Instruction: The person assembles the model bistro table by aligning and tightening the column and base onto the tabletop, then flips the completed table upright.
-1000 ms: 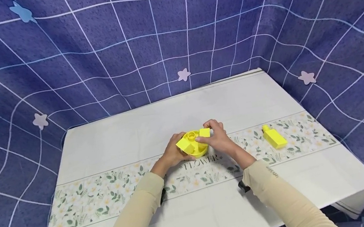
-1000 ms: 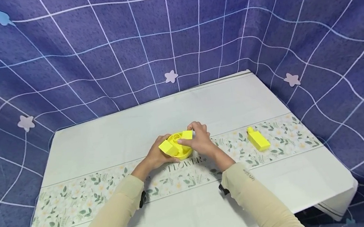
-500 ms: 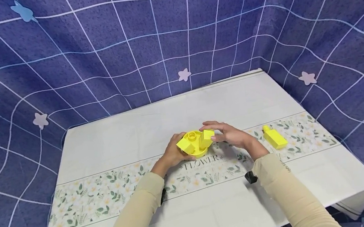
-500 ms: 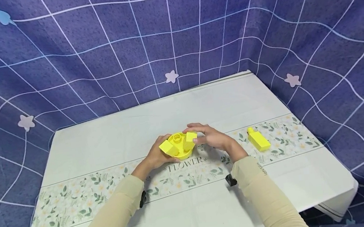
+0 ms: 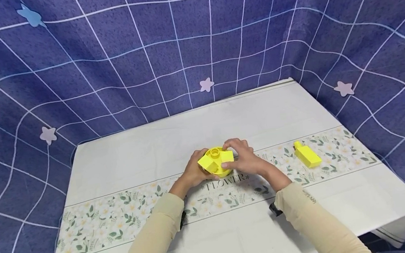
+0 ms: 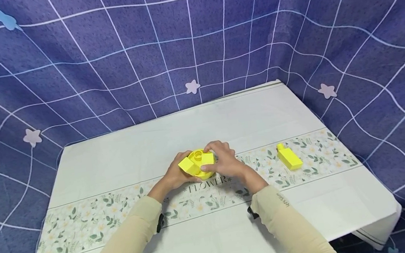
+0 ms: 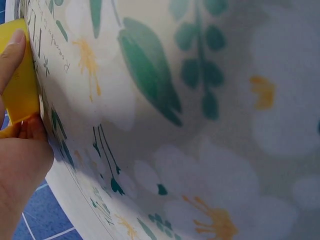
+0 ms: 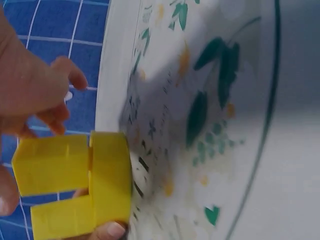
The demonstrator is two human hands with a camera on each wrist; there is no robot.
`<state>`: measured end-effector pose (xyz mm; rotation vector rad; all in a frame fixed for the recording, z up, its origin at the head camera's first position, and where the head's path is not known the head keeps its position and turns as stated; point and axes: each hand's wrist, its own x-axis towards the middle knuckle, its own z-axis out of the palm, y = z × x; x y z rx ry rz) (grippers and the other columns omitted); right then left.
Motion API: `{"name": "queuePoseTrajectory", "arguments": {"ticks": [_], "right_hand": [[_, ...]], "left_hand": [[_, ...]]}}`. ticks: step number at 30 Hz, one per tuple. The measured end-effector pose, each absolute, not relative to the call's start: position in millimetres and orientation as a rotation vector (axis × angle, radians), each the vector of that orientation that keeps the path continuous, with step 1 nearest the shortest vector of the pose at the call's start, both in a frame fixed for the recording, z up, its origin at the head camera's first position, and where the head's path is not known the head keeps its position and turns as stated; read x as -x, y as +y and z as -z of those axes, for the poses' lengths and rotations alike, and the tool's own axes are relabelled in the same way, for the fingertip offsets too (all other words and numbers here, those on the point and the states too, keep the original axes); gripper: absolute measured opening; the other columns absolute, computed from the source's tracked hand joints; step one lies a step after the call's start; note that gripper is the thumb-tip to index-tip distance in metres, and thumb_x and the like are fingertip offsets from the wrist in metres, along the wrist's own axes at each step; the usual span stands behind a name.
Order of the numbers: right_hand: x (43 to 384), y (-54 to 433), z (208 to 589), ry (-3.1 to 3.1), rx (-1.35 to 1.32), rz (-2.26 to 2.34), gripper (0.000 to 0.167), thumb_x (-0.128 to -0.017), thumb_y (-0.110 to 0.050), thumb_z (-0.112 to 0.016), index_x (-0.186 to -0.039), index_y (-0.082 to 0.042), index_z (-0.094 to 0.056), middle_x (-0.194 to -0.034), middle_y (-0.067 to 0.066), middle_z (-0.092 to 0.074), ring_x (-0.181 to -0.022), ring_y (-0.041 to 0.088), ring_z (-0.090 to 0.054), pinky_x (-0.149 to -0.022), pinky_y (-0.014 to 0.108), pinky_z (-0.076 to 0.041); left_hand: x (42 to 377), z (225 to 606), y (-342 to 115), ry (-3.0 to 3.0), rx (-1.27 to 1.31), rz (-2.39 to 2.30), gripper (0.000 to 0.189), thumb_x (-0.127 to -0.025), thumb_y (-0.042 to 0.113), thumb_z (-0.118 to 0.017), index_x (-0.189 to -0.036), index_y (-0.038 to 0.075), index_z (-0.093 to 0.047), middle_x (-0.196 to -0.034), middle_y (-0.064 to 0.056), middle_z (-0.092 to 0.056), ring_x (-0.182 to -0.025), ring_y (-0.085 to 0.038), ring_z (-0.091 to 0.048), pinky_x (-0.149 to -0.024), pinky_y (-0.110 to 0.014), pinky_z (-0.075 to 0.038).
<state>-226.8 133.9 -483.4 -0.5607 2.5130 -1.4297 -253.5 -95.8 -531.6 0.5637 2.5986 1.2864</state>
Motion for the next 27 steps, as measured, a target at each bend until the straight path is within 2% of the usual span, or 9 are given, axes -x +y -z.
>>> {"name": "queuePoseTrajectory", "arguments": {"ticks": [3,5,8,14,18,21,25,27], "right_hand": [[230.2,143.0,479.7,2.379,0.626,1.467,0.051,-0.090,-0.025,-0.066,-0.138,-0.019,-0.050,-0.154,0.003,-0.027,-0.137,0.029,-0.016,-0.107,0.067,-0.013],[233.4,149.5,478.1,2.281,0.650,1.485,0.051,-0.091,-0.021,-0.063,-0.140,-0.022,-0.051,-0.157,0.001,-0.022,-0.140,0.028,-0.011,-0.107,0.068,-0.015],[236.9,154.8,475.7,2.204,0.660,1.476,0.049,-0.090,-0.016,-0.062,-0.138,-0.022,-0.054,-0.157,0.000,-0.022,-0.140,0.028,-0.011,-0.108,0.065,-0.018],[233.3,145.1,468.5,2.270,0.630,1.479,0.041,-0.088,-0.008,-0.066,-0.128,-0.011,-0.056,-0.151,0.009,-0.033,-0.136,0.033,-0.016,-0.106,0.067,-0.020],[230.7,130.5,471.2,2.413,0.514,1.456,0.035,-0.086,-0.015,-0.071,-0.117,-0.017,-0.054,-0.141,0.003,-0.042,-0.133,0.030,-0.022,-0.105,0.068,-0.020],[233.2,122.3,481.8,2.516,0.384,1.433,0.036,-0.085,-0.029,-0.074,-0.111,-0.023,-0.049,-0.133,-0.001,-0.043,-0.128,0.030,-0.026,-0.105,0.066,-0.021],[233.3,116.0,486.9,2.592,0.314,1.451,0.043,-0.084,-0.039,-0.073,-0.108,-0.019,-0.044,-0.125,0.002,-0.044,-0.119,0.031,-0.028,-0.102,0.061,-0.023],[232.9,115.6,487.5,2.604,0.338,1.453,0.045,-0.085,-0.039,-0.073,-0.113,-0.017,-0.046,-0.128,0.002,-0.044,-0.120,0.030,-0.028,-0.101,0.060,-0.022]], "left_hand": [[252.8,531.0,-96.0,2.605,-0.563,-1.285,0.095,-0.057,0.025,-0.094,-0.139,0.014,-0.047,-0.127,-0.006,-0.047,-0.116,-0.024,-0.046,-0.108,-0.046,-0.034],[252.3,531.0,-96.3,2.607,-0.561,-1.284,0.095,-0.057,0.025,-0.094,-0.139,0.015,-0.047,-0.127,-0.006,-0.047,-0.117,-0.024,-0.046,-0.107,-0.046,-0.034],[252.2,531.0,-96.7,2.604,-0.561,-1.287,0.094,-0.057,0.024,-0.094,-0.139,0.016,-0.048,-0.127,-0.007,-0.047,-0.116,-0.024,-0.046,-0.107,-0.046,-0.034],[253.1,531.6,-96.5,2.597,-0.538,-1.288,0.094,-0.056,0.024,-0.094,-0.138,0.017,-0.048,-0.127,-0.006,-0.046,-0.117,-0.023,-0.046,-0.109,-0.044,-0.032],[253.3,532.5,-96.7,2.599,-0.539,-1.285,0.095,-0.056,0.025,-0.095,-0.138,0.017,-0.048,-0.126,-0.005,-0.046,-0.116,-0.022,-0.046,-0.109,-0.043,-0.033],[253.6,532.7,-96.4,2.608,-0.558,-1.279,0.095,-0.056,0.026,-0.094,-0.138,0.017,-0.047,-0.126,-0.005,-0.046,-0.114,-0.021,-0.047,-0.107,-0.043,-0.035],[253.8,532.4,-95.8,2.613,-0.563,-1.269,0.095,-0.056,0.027,-0.094,-0.138,0.019,-0.047,-0.125,-0.003,-0.047,-0.113,-0.020,-0.047,-0.106,-0.041,-0.036],[253.7,532.3,-96.1,2.610,-0.563,-1.274,0.095,-0.056,0.026,-0.094,-0.138,0.019,-0.048,-0.125,-0.003,-0.047,-0.113,-0.020,-0.047,-0.106,-0.041,-0.036]]}}
